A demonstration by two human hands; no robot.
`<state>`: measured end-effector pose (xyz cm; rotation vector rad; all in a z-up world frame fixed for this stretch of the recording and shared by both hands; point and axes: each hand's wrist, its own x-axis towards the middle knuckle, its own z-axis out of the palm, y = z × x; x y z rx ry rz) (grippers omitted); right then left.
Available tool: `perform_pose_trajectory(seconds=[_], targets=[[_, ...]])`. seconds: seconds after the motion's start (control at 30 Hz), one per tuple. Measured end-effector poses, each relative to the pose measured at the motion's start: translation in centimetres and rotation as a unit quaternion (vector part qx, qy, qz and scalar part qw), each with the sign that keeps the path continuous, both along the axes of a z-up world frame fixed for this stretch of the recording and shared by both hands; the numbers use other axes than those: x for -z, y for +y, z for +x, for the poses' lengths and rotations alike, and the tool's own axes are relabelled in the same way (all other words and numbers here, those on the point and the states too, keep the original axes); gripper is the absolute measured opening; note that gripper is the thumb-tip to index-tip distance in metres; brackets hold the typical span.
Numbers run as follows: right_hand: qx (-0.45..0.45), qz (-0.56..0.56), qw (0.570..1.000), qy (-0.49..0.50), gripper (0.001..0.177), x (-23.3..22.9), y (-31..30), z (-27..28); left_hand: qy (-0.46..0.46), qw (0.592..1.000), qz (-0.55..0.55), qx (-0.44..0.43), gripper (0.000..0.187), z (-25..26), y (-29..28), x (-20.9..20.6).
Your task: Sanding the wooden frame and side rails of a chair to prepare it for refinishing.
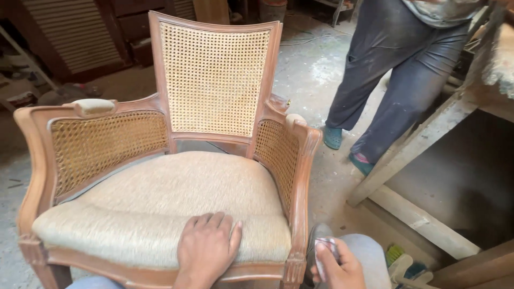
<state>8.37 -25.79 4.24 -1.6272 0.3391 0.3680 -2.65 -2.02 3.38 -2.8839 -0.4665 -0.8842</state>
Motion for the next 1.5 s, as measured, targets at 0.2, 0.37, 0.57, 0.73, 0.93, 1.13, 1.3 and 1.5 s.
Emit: perform_pose_trajectory(seconds=[0.2, 0.37, 0.57, 0.73, 0.93, 1.13, 1.3, 1.5], targets=[[-0.031, -0.028, 0.991, -0.125, 0.016, 0.5, 2.9, 0.1, 0.011, 0.999, -0.041, -0.005, 0.043, 0.1, 0.0, -0.1], [0.011, -0.129, 0.903, -0.409, 0.009, 6.1, 3.6, 0.4, -0.025, 0.999, -0.023, -0.006, 0.043, 0.0, 0.1, 0.2], [0.048, -0.177, 0.919, -0.349, 0.015, 3.5, 6.3, 2.5, -0.083, 0.996, -0.005, -0.02, 0.032, 0.4, 0.3, 1.2], [0.033, -0.143, 0.923, -0.357, 0.012, 3.9, 6.4, 3.0, -0.053, 0.998, -0.007, -0.042, 0.036, 1.1, -0.3, 1.7], [0.08, -0.117, 0.957, -0.254, 0.016, 3.9, 6.6, 3.0, -0.046, 0.998, 0.014, -0.026, 0.049, 2.9, 0.5, 0.4], [-0.004, -0.214, 0.952, -0.218, 0.016, -0.7, 9.7, 6.5, -0.01, 1.0, -0.023, -0.016, 0.049, 4.5, 2.5, 0.3], [0.074, -0.062, 0.962, -0.257, 0.011, 3.3, 8.9, 4.4, -0.042, 0.999, 0.002, -0.006, 0.046, 4.5, 2.6, 0.4], [-0.033, -0.24, 0.894, -0.376, 0.005, -0.6, 11.8, 8.8, -0.032, 0.999, -0.023, 0.006, 0.042, 4.6, 2.7, 1.0]])
